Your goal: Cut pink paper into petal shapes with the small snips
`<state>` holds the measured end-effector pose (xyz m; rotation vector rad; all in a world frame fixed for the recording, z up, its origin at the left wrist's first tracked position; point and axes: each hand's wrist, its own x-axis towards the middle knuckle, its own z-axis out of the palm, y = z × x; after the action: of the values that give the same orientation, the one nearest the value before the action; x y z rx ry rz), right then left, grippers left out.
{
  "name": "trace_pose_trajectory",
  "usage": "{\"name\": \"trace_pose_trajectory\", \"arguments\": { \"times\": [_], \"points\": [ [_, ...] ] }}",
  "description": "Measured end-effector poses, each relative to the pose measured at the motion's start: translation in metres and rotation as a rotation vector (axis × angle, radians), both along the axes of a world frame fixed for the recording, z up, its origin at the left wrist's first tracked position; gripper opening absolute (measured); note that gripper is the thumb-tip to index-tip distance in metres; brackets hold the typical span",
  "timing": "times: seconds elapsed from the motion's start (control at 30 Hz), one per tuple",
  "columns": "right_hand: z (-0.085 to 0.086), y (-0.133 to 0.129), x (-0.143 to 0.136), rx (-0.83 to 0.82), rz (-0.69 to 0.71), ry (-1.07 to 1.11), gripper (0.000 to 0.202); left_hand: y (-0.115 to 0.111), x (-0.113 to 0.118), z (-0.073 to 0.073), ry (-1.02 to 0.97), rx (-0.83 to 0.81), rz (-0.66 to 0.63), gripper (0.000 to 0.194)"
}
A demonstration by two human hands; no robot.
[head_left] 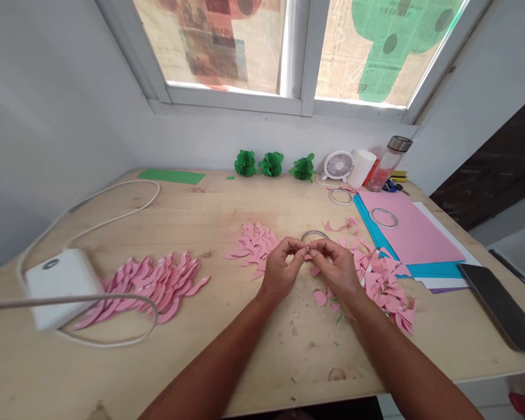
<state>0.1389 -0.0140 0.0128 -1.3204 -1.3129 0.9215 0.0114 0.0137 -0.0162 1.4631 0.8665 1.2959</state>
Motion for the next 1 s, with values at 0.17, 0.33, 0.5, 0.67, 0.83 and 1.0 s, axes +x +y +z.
{"name": "trace_pose_trajectory", "arguments": {
  "times": [0.17, 0.33, 0.5, 0.67, 0.83, 1.0],
  "points": [
    [0.0005, -0.0006, -0.0002, 0.009, 0.005, -0.002, 0.019, -0.0008, -0.0002, 0.0023, 0.028, 0.004, 0.007, 0.011],
    [-0.0011, 0.0004, 0.0002, 0.017, -0.011, -0.028, 0.02, -0.0008, 0.0002, 0.0035, 0.062, 0.015, 0.032, 0.011],
    [-0.0059, 0.0023, 0.0019, 0.019, -0.035, -0.04, 0.019, -0.0014, 0.0008, 0.0028, 0.113, 0.079, 0.053, 0.009],
    [-0.0082, 0.0031, 0.0027, -0.007, -0.026, 0.047, 0.018, -0.0021, 0.0009, 0.0021, 0.122, 0.11, 0.048, 0.01],
    [-0.0055, 0.0034, 0.002, -0.117, -0.032, 0.189, 0.021, -0.0003, 0.0008, 0.0, 0.121, 0.11, 0.064, 0.011],
    [-0.0065, 0.0053, 0.0036, -0.185, -0.006, 0.364, 0.018, 0.0011, 0.0006, -0.0016, 0.122, 0.122, 0.066, 0.012]
  ]
}}
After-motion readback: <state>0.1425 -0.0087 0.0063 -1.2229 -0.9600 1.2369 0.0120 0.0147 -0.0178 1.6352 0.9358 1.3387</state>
